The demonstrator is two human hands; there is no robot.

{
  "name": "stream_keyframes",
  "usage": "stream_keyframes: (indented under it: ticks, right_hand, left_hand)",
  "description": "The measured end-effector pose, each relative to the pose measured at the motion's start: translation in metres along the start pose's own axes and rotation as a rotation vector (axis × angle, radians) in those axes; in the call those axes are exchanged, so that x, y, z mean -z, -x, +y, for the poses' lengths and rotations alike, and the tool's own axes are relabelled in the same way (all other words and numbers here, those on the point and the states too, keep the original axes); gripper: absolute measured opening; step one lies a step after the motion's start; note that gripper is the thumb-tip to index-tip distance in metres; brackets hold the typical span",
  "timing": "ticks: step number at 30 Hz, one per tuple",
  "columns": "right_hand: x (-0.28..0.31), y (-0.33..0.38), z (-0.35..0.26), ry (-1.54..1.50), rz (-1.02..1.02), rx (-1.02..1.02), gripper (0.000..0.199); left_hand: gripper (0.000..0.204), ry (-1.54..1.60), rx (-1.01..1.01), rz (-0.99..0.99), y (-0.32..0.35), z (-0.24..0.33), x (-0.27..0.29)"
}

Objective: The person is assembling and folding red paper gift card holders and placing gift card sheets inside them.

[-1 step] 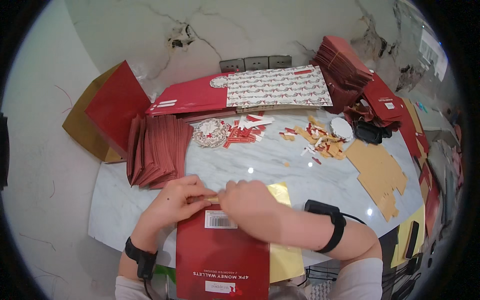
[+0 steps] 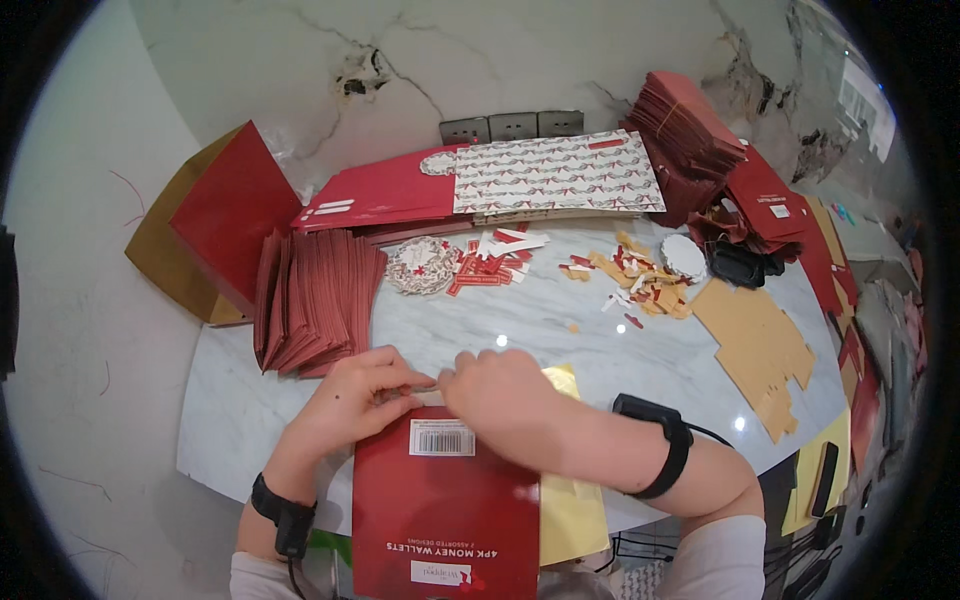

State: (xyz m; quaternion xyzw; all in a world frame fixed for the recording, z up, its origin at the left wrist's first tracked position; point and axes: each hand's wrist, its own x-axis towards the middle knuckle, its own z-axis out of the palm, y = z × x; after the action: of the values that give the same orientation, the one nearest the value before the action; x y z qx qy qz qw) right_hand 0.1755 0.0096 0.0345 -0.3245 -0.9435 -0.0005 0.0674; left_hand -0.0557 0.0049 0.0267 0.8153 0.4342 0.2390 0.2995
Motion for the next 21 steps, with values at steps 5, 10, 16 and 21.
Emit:
stream_keyframes:
  ticks: [5, 10, 16, 21]
  right_hand:
    - [0.003, -0.011, 0.021, -0.18, -0.119, -0.061, 0.015]
    - [0.0, -0.012, 0.016, -0.13, -0.1, -0.034, 0.015]
    - [-0.002, -0.008, 0.002, -0.013, -0.033, 0.061, 0.015]
    - [0.001, -0.006, 0.0, 0.03, -0.02, 0.093, 0.016]
  left_hand:
    - [0.024, -0.128, -0.109, 0.046, -0.001, -0.013, -0.004]
    - [0.024, -0.228, -0.186, 0.085, -0.001, -0.01, -0.005]
    - [0.013, -0.272, -0.083, 0.068, 0.0, 0.004, -0.008]
    - [0.01, -0.459, -0.181, 0.11, 0.004, 0.006, -0.012]
